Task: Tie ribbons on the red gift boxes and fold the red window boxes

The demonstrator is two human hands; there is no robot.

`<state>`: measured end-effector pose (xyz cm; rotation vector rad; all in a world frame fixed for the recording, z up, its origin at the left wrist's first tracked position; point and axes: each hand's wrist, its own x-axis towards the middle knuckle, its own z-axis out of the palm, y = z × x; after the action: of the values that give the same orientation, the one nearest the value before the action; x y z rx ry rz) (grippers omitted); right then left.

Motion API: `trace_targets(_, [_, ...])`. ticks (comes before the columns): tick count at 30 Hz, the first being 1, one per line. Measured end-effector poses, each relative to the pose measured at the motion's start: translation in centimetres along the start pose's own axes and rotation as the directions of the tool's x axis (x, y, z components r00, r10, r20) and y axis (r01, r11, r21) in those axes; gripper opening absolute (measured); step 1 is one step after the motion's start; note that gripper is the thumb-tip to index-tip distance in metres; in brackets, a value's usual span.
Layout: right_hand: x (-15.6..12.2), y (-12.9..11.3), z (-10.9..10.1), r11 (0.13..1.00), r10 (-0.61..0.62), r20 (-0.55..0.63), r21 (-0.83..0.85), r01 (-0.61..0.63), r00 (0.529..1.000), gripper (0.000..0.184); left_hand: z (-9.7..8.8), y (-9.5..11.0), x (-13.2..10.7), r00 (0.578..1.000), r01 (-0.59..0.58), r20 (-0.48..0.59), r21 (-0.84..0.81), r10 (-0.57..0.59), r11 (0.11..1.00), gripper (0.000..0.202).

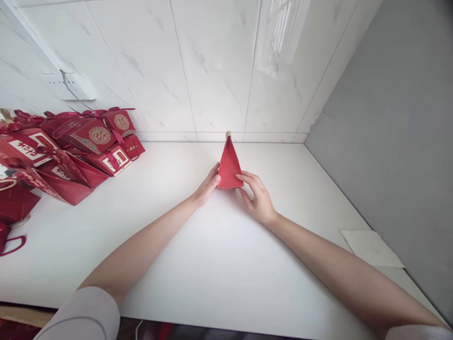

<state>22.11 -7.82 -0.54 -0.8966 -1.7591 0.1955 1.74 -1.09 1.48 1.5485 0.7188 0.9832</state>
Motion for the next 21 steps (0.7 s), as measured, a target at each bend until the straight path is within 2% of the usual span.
trace_targets(3, [-0.2, -0.3, 0.0, 1.000, -0.017, 0.040, 0.014, 0.016, 0.999, 0.053, -0.1, 0.0, -0.2, 0.999, -0.012, 0.038, 0.089, 0.009, 0.996, 0.076])
trace_targets(9, [-0.6, -0.7, 0.0, 0.999, -0.002, 0.131, 0.045, -0.004, 0.991, 0.064, -0.2, -0.5, -0.5, 0.995, -0.073, 0.071, 0.048, 0.070, 0.996, 0.071])
trace_targets(16, [-0.7, 0.1, 0.5, 0.984, 0.145, 0.296, 0.060, -0.170, 0.944, 0.078, 0.0, -0.1, -0.7, 0.992, -0.088, 0.092, 0.019, 0.086, 0.996, 0.070])
trace_targets(21, [-1.1, 0.7, 0.9, 0.961, 0.257, 0.332, 0.013, -0.276, 0.908, 0.079, -0.1, -0.3, -0.7, 0.989, -0.098, 0.112, 0.032, 0.094, 0.995, 0.069])
